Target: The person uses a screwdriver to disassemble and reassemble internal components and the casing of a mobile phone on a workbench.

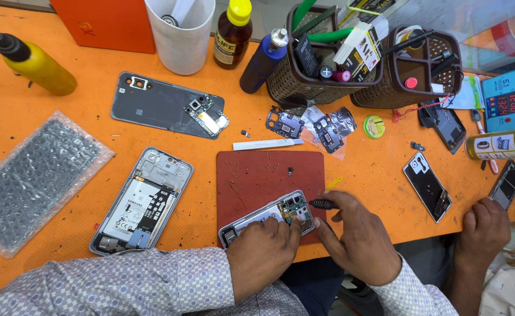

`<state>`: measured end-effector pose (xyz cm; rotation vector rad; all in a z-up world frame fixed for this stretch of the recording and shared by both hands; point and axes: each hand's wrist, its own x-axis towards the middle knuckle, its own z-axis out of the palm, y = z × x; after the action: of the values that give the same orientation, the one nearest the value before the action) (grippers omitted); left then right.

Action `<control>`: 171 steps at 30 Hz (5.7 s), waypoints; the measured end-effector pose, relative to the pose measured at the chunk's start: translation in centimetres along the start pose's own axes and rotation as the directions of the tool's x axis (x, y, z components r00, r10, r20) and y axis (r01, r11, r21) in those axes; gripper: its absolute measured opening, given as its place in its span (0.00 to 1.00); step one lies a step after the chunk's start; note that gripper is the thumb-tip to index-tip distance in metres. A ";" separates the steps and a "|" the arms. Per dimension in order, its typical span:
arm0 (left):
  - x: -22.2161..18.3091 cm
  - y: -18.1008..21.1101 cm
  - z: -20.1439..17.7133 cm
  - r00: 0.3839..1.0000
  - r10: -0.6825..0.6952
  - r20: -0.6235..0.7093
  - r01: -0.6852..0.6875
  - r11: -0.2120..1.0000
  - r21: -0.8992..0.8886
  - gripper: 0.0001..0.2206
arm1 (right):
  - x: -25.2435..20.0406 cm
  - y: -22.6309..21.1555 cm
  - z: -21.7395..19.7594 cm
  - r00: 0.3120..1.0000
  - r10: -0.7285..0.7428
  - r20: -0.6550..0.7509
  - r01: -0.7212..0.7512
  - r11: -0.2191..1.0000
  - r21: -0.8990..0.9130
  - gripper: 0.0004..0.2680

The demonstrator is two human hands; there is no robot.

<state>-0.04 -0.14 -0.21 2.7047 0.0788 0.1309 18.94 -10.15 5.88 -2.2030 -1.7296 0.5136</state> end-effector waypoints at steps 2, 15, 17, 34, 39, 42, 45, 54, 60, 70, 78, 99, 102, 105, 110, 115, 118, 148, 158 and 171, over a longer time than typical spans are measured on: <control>-0.1 0.1 0.2 0.999 -0.015 -0.034 0.015 1.000 -0.003 0.27 | 0.4 -0.2 0.2 0.991 -0.082 -0.109 0.057 0.975 -0.213 0.18; -0.3 0.2 0.2 0.998 -0.012 -0.058 0.011 1.000 -0.014 0.26 | 0.7 1.2 1.7 0.979 -0.143 -0.147 0.146 0.989 0.008 0.12; -0.4 0.0 0.2 0.997 -0.002 -0.073 0.001 1.000 -0.017 0.27 | 0.7 1.6 1.9 0.981 -0.117 -0.156 0.117 0.993 -0.010 0.13; -0.4 0.4 0.2 0.998 -0.021 -0.059 0.022 1.000 0.003 0.27 | 0.2 1.2 3.2 0.960 -0.029 -0.279 0.045 0.998 0.050 0.14; -0.6 0.4 0.5 0.995 -0.009 -0.098 0.012 0.999 0.030 0.28 | 1.6 1.6 2.6 0.954 -0.026 -0.300 0.131 0.933 0.336 0.23; -0.5 0.4 0.2 0.999 -0.020 -0.037 0.020 1.000 0.007 0.28 | 2.8 1.9 1.4 0.934 0.174 -0.311 0.082 0.743 0.664 0.23; -0.5 0.5 -0.2 1.000 -0.001 -0.022 0.002 0.999 0.038 0.30 | 5.2 2.1 1.0 0.880 0.335 -0.338 -0.197 0.903 0.382 0.12; -0.4 0.4 -0.3 0.992 0.057 0.112 -0.062 0.997 0.044 0.30 | 14.5 2.4 3.2 0.946 0.153 -0.287 -0.179 0.982 -0.065 0.19; -0.5 0.3 -0.2 0.996 0.070 0.048 -0.071 0.997 0.026 0.30 | 15.5 1.7 3.5 0.941 0.235 -0.242 -0.266 0.959 -0.100 0.21; -0.4 0.3 -0.1 0.996 0.059 0.072 -0.061 0.998 0.019 0.29 | 15.1 1.1 3.6 0.932 0.257 -0.257 -0.283 0.957 -0.068 0.23; -0.5 0.3 0.0 0.994 0.073 0.082 -0.078 0.995 0.057 0.29 | 15.6 2.4 3.8 0.941 0.244 -0.235 -0.226 0.969 0.102 0.22; 3.7 -6.2 -6.5 0.828 -0.402 0.391 0.267 -0.331 -0.905 0.18 | 2.3 1.6 0.9 0.740 -0.089 -0.667 0.124 0.992 0.005 0.07; 2.4 -6.7 -9.6 0.928 -0.361 -0.093 0.193 0.680 -0.707 0.14 | 1.8 3.8 2.5 0.742 0.158 -0.651 -0.086 0.986 0.141 0.05; 1.0 -6.9 -12.9 0.803 -0.543 -0.246 0.127 0.558 -0.820 0.09 | 2.2 7.7 3.6 0.767 0.630 -0.121 -0.297 0.516 0.804 0.04; -1.4 -6.5 -15.9 0.668 -0.573 -0.475 -0.050 0.602 -0.797 0.08 | 3.4 8.5 4.1 0.796 0.476 -0.374 -0.319 0.855 0.409 0.07; -3.2 -6.6 -16.9 0.502 -0.592 -0.631 -0.354 0.525 -0.774 0.09 | 3.5 3.9 3.7 0.831 0.351 -0.431 -0.216 0.918 0.332 0.05; -3.9 -6.6 -17.4 0.421 -0.624 -0.659 -0.436 0.498 -0.750 0.08 | 4.4 1.6 4.4 0.923 0.177 -0.341 -0.104 0.969 0.222 0.04; -1.8 -6.2 -15.4 0.621 -0.625 -0.473 -0.215 0.445 -0.869 0.05 | 7.8 0.2 3.7 0.980 0.114 -0.162 -0.112 0.994 0.018 0.07; 3.0 -6.8 -8.7 0.814 -0.549 -0.191 0.172 0.541 -0.823 0.07 | 9.0 -0.7 4.5 0.972 0.219 -0.085 -0.224 0.972 -0.062 0.10; 3.8 -6.6 -3.2 0.868 -0.272 0.416 0.361 -0.230 -0.904 0.17 | 3.5 0.9 3.9 0.886 0.385 -0.259 -0.083 0.681 0.727 0.03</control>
<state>3.16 7.49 0.23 0.9194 0.4710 -0.0706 18.75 -6.91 1.64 -1.7859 -0.8186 0.6067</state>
